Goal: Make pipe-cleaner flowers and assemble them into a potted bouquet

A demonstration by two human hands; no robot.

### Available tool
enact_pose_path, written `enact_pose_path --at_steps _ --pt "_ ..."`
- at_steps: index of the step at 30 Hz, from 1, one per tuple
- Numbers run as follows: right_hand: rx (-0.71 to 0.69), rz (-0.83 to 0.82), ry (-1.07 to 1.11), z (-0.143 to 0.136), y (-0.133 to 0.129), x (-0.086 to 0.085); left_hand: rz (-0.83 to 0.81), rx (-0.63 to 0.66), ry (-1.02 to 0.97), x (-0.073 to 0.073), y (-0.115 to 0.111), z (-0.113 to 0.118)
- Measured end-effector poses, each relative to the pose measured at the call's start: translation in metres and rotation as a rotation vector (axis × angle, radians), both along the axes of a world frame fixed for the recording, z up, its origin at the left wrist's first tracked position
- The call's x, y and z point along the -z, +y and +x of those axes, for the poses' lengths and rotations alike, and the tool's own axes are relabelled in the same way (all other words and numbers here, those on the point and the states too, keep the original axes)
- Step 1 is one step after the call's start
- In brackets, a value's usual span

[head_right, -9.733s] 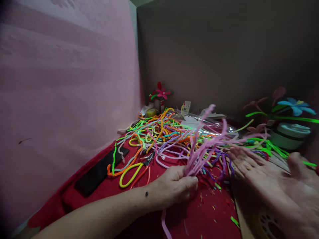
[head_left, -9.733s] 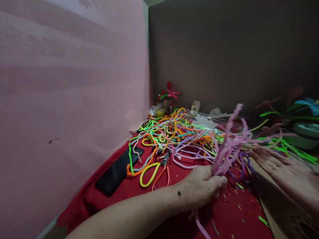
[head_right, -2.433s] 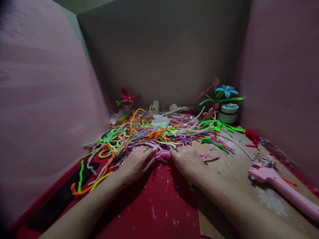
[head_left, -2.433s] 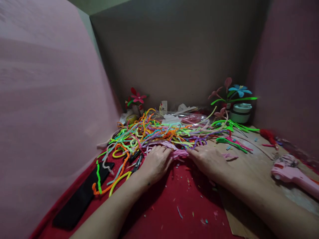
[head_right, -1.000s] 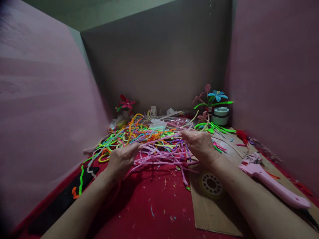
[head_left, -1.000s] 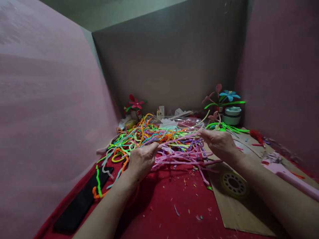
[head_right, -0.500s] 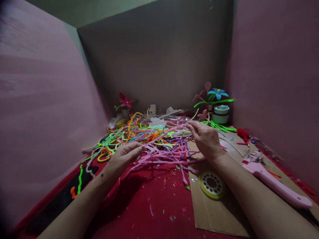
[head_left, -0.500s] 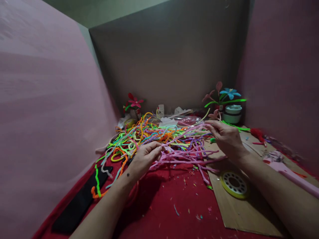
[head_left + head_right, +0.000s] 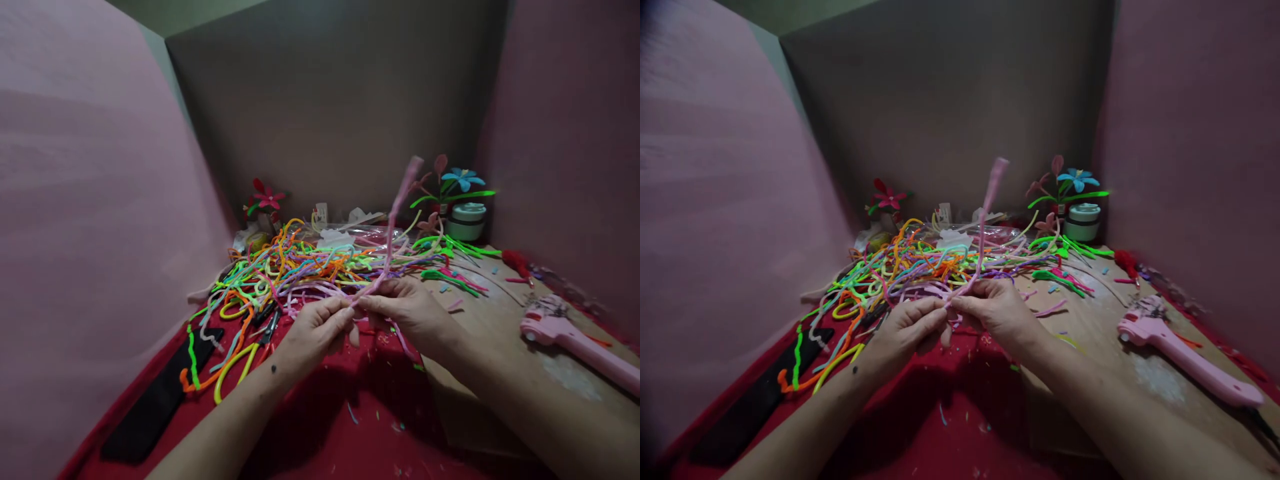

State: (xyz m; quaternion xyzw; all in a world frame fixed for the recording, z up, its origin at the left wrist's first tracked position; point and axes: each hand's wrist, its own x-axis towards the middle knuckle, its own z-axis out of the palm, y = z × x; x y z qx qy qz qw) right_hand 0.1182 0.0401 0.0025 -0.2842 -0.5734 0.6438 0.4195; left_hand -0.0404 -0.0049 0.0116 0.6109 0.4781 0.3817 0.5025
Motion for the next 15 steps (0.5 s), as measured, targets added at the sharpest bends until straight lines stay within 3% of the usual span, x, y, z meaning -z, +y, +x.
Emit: enact_pose_path --at_steps 6,15 --pt "0.085 0.026 0.022 0.005 0.005 0.006 0.003 -0.004 -0.078 0.002 0.003 -0.004" --pt "0.052 -0.002 0.014 0.001 -0.006 -0.001 0.066 -0.081 -0.035 0.001 0.000 -0.001"
